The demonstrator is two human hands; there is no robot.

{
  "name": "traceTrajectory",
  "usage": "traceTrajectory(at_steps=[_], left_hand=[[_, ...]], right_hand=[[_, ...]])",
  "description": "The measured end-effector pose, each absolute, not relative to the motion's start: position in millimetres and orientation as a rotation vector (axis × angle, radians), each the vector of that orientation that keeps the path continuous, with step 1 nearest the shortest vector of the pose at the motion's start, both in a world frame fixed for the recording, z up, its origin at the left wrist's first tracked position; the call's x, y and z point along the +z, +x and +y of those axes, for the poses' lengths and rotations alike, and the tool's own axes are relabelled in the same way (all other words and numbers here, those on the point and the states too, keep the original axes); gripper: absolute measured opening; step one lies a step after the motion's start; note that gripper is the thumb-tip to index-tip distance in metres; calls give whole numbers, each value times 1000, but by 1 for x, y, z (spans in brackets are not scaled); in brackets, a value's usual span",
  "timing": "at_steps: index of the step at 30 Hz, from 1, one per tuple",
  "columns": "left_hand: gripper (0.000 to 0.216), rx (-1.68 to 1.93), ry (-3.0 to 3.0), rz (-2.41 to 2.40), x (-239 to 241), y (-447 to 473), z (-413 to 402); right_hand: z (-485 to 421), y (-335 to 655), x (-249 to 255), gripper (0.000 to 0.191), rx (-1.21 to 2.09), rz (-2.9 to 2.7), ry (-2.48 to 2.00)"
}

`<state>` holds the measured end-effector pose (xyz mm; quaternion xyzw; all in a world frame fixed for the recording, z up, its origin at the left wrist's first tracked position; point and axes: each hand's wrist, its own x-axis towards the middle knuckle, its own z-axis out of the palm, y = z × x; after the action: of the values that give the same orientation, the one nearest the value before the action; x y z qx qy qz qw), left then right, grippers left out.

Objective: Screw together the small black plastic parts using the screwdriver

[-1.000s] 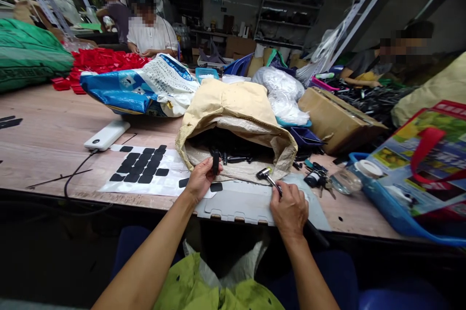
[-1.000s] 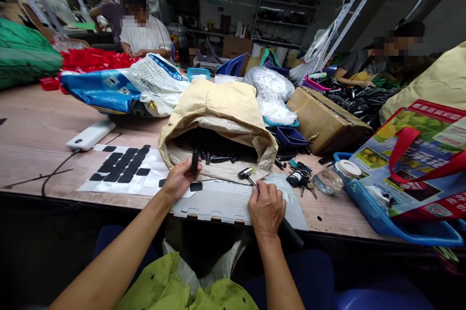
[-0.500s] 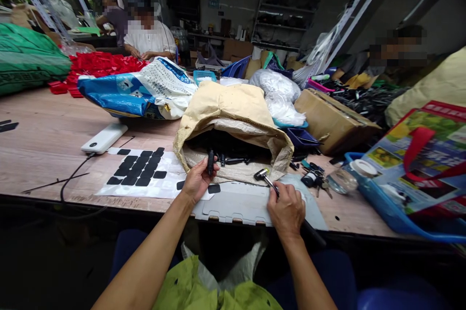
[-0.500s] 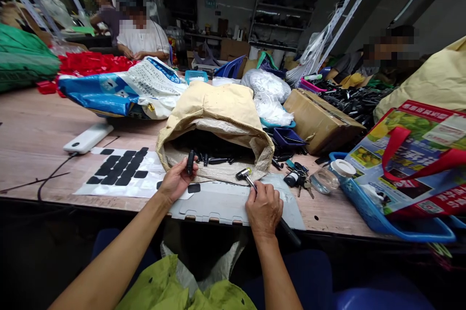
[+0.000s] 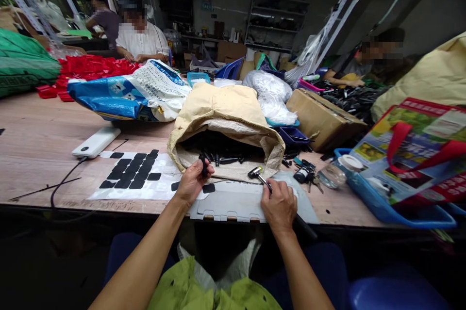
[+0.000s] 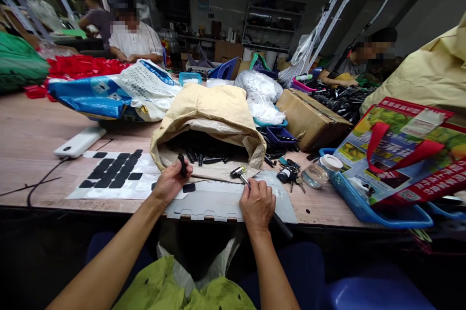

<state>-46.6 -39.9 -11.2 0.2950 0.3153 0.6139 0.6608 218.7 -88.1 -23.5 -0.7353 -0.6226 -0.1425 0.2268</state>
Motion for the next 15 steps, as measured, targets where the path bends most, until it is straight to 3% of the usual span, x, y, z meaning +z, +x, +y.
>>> traceTrajectory(at_steps=[3,7,11,15], left_hand=[[33,1337,1064,699,10,-45,-75],[29,885,1644,708,23,-37,-137],[22,527,1875,837,-28,-22,-169],[37,199,1697,1156,-106,-11,-165]], right_hand=[[-88,218,-23,18,-385,-1717,-2032],[-89,218,-24,18,-376,-1717,-2031],[-90,218,-24,18,-378,-1717,-2030],[-90,218,-23,18,-376,-1720,-2031]])
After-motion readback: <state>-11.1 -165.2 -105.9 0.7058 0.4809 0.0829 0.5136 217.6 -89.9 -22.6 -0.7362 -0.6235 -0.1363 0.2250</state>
